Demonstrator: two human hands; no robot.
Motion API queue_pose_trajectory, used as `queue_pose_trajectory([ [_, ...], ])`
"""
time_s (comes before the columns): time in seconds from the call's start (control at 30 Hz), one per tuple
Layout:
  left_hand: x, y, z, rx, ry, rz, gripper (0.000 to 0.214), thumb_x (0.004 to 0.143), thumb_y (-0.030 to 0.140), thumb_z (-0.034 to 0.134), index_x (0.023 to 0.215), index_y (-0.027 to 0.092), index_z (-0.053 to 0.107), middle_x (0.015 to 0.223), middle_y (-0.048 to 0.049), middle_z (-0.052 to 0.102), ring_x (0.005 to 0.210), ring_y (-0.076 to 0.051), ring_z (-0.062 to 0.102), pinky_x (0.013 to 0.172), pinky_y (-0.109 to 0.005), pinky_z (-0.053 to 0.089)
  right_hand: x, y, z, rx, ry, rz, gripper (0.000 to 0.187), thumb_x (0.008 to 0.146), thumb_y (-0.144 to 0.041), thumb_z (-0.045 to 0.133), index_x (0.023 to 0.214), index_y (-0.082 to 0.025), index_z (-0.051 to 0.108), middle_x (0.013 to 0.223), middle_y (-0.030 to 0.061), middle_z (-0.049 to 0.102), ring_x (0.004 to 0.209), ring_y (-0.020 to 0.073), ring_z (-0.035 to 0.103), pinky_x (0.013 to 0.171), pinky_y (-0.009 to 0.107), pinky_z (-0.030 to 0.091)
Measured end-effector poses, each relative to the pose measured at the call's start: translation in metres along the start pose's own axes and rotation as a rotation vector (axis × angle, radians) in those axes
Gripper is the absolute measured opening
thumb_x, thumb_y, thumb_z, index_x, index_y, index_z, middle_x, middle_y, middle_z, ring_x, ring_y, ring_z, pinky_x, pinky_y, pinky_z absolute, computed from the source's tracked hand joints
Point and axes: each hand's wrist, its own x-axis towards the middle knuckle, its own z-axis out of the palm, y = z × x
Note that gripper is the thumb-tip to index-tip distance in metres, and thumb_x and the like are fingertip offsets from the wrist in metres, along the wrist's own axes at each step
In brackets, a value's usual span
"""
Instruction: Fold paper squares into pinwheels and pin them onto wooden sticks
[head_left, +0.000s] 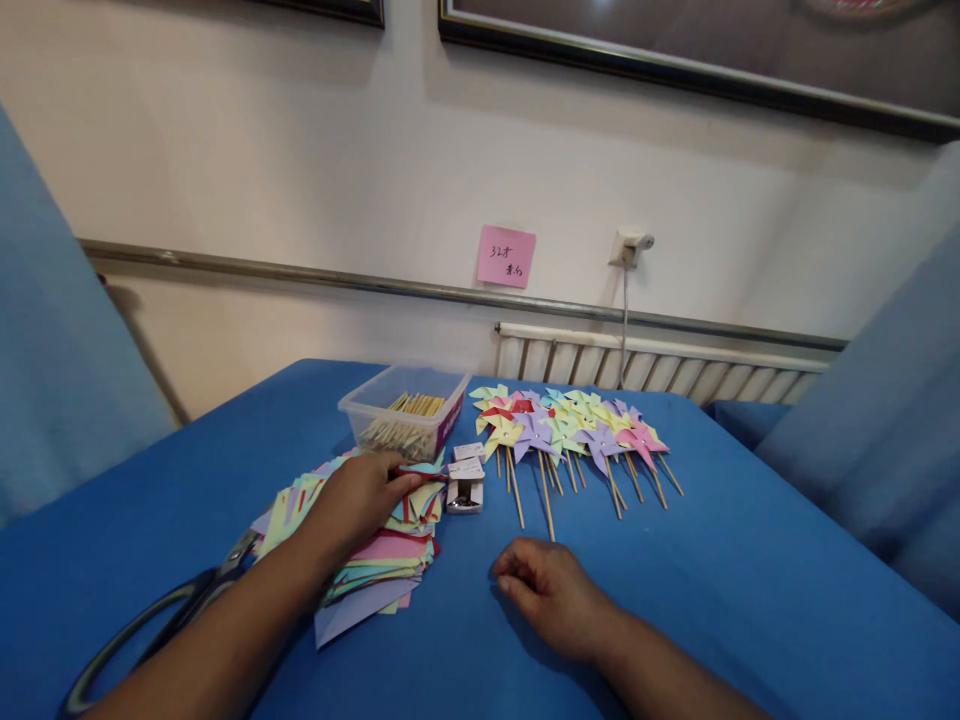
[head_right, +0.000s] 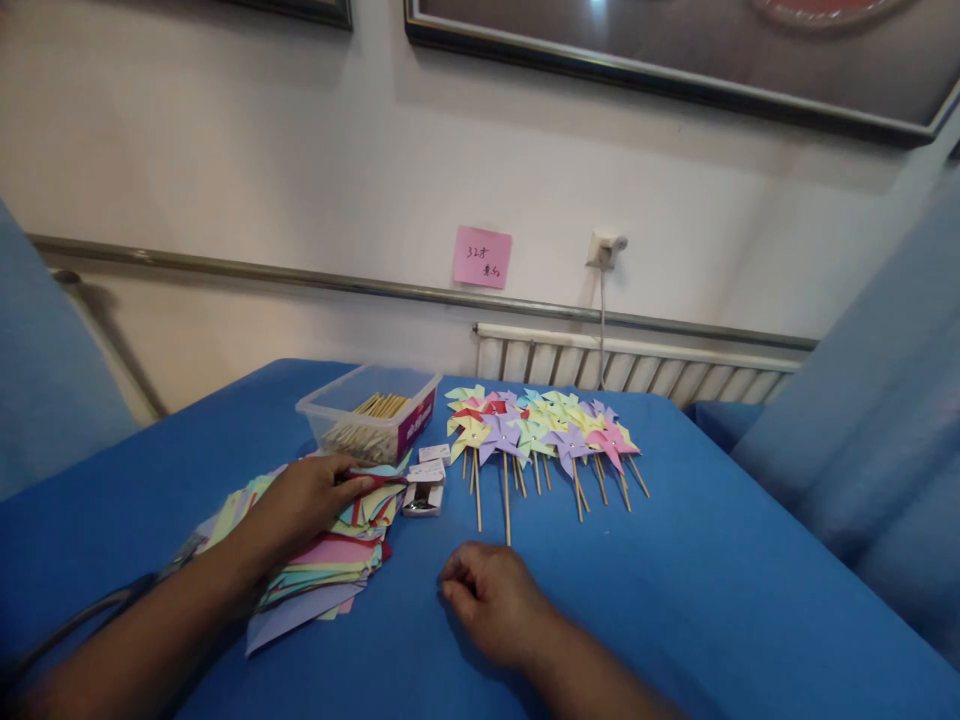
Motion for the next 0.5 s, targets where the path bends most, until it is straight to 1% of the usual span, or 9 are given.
queue_pose_trajectory([
  [0.1, -0.002, 0.001, -0.002, 0.003, 0.009, -0.010, 0.038, 0.074, 0.055, 0.049, 0.069, 0.021, 0.065, 0.070, -0.0040, 0.066, 0.066, -0.021, 0.058, 0.053, -0.027, 0.030, 0.000, 0.001, 0.001, 0.012, -0.005, 0.004, 0.010, 0.081, -0.017, 0.053, 0.086, -0.019, 0.061, 0.073, -0.0016, 0.062, 0.065, 0.0096, 0.055, 0.060, 0.019, 0.040],
  [0.2, -0.001, 0.001, -0.003, -0.001, -0.019, 0.000, 0.040, 0.072, 0.057, 0.051, 0.064, 0.021, 0.063, 0.065, -0.0033, 0.064, 0.062, -0.020, 0.056, 0.054, -0.028, 0.030, 0.001, 0.001, 0.001, 0.018, -0.017, 0.008, 0.010, 0.082, -0.017, 0.053, 0.086, -0.019, 0.061, 0.073, -0.0016, 0.062, 0.064, 0.0097, 0.055, 0.060, 0.020, 0.040],
  [0.33, 0.004, -0.004, -0.008, -0.057, -0.065, 0.009, 0.045, 0.077, 0.058, 0.043, 0.061, 0.021, 0.063, 0.063, -0.0024, 0.063, 0.061, -0.019, 0.056, 0.054, -0.028, 0.031, 0.000, 0.001, 0.001, 0.008, -0.007, 0.015, 0.009, 0.081, -0.018, 0.054, 0.086, -0.019, 0.062, 0.073, -0.0014, 0.063, 0.065, 0.0102, 0.055, 0.060, 0.020, 0.040],
  [0.43, 0.006, -0.008, -0.012, -0.111, -0.050, 0.003, 0.046, 0.079, 0.056, 0.039, 0.062, 0.021, 0.062, 0.062, -0.0016, 0.062, 0.060, -0.018, 0.054, 0.056, -0.028, 0.032, 0.000, 0.001, 0.001, 0.014, -0.004, 0.008, 0.009, 0.081, -0.018, 0.054, 0.086, -0.019, 0.061, 0.073, -0.0016, 0.062, 0.064, 0.0101, 0.055, 0.060, 0.020, 0.040],
  [0.5, 0.007, -0.009, -0.015, -0.158, -0.043, -0.039, 0.045, 0.080, 0.055, 0.039, 0.063, 0.021, 0.062, 0.061, -0.0013, 0.061, 0.060, -0.018, 0.053, 0.056, -0.028, 0.032, -0.001, 0.000, 0.001, 0.018, -0.005, 0.005, 0.009, 0.081, -0.018, 0.053, 0.086, -0.019, 0.061, 0.072, -0.0018, 0.062, 0.063, 0.0098, 0.054, 0.059, 0.019, 0.039],
])
